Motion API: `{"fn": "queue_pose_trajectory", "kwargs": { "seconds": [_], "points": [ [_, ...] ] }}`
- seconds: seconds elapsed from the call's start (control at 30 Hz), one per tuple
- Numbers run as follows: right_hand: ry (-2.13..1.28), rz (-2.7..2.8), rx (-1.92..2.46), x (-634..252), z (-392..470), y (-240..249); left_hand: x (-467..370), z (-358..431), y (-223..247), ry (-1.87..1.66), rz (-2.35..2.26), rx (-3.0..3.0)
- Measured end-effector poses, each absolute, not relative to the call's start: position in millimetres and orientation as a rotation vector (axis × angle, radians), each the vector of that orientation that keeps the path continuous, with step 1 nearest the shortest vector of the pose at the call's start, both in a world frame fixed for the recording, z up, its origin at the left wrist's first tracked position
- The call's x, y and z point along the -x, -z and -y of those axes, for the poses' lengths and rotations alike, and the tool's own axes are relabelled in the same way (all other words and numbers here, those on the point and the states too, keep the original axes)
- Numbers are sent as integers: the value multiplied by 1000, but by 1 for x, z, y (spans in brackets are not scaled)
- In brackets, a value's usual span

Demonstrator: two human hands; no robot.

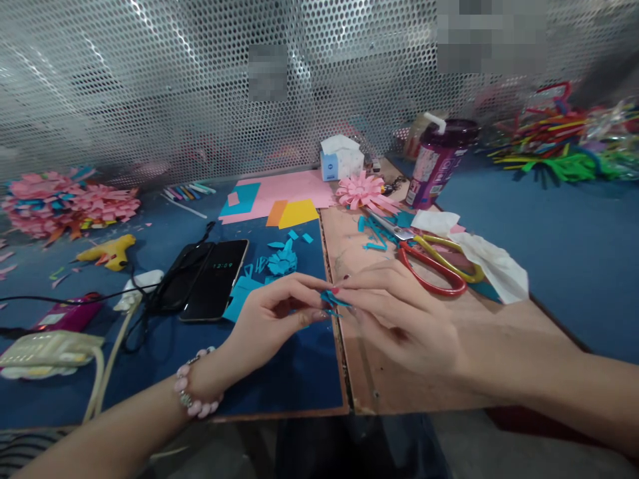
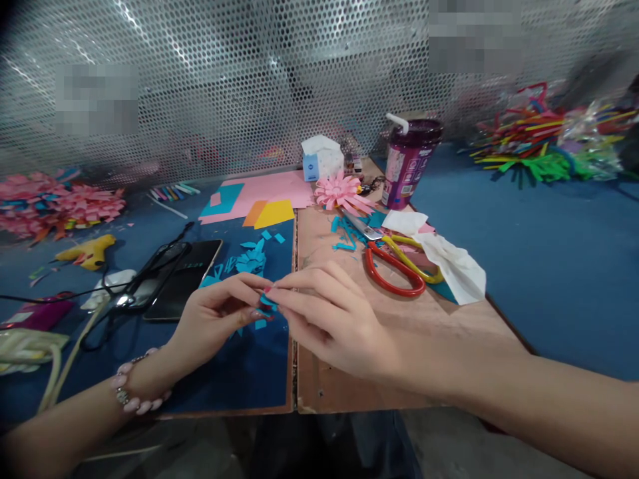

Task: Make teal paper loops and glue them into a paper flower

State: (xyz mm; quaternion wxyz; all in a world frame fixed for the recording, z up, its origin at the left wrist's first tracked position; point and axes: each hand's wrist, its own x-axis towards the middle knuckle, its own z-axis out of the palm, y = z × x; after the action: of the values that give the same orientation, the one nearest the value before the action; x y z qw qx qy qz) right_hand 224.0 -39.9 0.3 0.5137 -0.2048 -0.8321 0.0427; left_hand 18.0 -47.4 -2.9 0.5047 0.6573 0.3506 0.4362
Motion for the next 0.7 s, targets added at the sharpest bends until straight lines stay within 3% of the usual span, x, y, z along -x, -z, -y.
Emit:
{"fn": "queue_pose_trajectory", "kwargs": {
  "seconds": [0.7],
  "points": [
    [-209,1958,494,-222,38,1,-19,45,7,-1131,-750,-1687]
  ]
}}
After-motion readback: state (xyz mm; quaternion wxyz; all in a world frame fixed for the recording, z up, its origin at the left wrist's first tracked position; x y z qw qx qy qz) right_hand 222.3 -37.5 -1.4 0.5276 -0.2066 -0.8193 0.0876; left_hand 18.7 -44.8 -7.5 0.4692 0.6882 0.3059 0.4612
